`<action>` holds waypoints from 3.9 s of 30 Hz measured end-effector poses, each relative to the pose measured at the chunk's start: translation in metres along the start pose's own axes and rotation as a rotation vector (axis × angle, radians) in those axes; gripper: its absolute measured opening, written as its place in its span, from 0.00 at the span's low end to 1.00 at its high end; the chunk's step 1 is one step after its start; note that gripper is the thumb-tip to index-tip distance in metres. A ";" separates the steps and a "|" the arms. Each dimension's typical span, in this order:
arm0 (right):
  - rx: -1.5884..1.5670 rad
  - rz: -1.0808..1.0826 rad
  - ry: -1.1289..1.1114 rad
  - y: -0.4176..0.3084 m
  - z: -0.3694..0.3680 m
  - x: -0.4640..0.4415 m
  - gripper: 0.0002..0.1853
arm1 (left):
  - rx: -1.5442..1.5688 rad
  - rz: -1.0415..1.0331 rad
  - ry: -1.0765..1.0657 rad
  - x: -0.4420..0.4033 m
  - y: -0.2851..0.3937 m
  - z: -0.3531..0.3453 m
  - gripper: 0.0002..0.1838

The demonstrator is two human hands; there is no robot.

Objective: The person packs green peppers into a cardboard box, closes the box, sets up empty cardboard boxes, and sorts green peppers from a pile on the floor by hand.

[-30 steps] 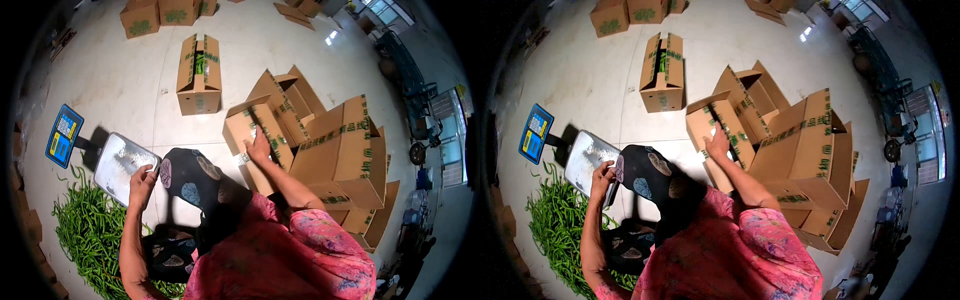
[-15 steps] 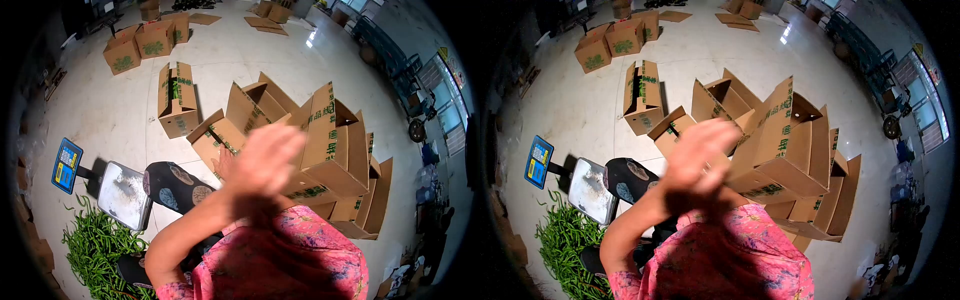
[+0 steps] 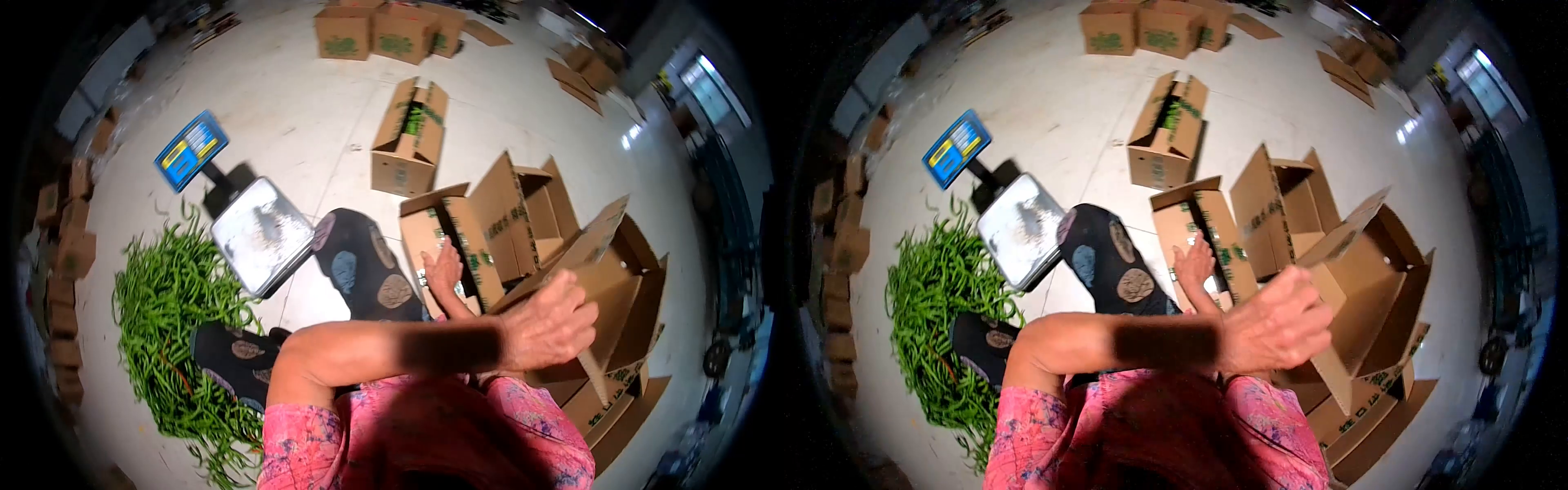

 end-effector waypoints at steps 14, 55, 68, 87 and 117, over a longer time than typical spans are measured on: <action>0.233 0.227 -0.100 0.040 -0.024 -0.016 0.36 | -0.743 0.217 0.604 0.091 -0.129 0.272 0.13; -0.715 0.443 -0.839 -0.394 0.059 -0.056 0.55 | -0.738 0.916 0.005 0.365 -0.063 0.176 0.17; -0.554 0.438 -0.902 -0.371 0.098 -0.071 0.25 | -0.461 0.885 0.037 0.373 -0.037 0.151 0.16; -0.684 0.395 -0.817 -0.385 -0.067 -0.104 0.14 | -0.412 1.247 0.075 0.414 -0.077 0.137 0.14; 0.041 0.822 -0.863 -0.366 -0.133 -0.087 0.36 | 0.471 2.183 0.602 0.507 -0.202 0.184 0.43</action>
Point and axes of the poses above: each hand's wrist, its own x-axis away from the middle knuckle, its own z-axis out of the back of the hand, y = z × x, the point moved 5 cm from there along -x, towards the middle knuckle, and after that the axes turned 6 degrees about z, right-handed, at the moved point
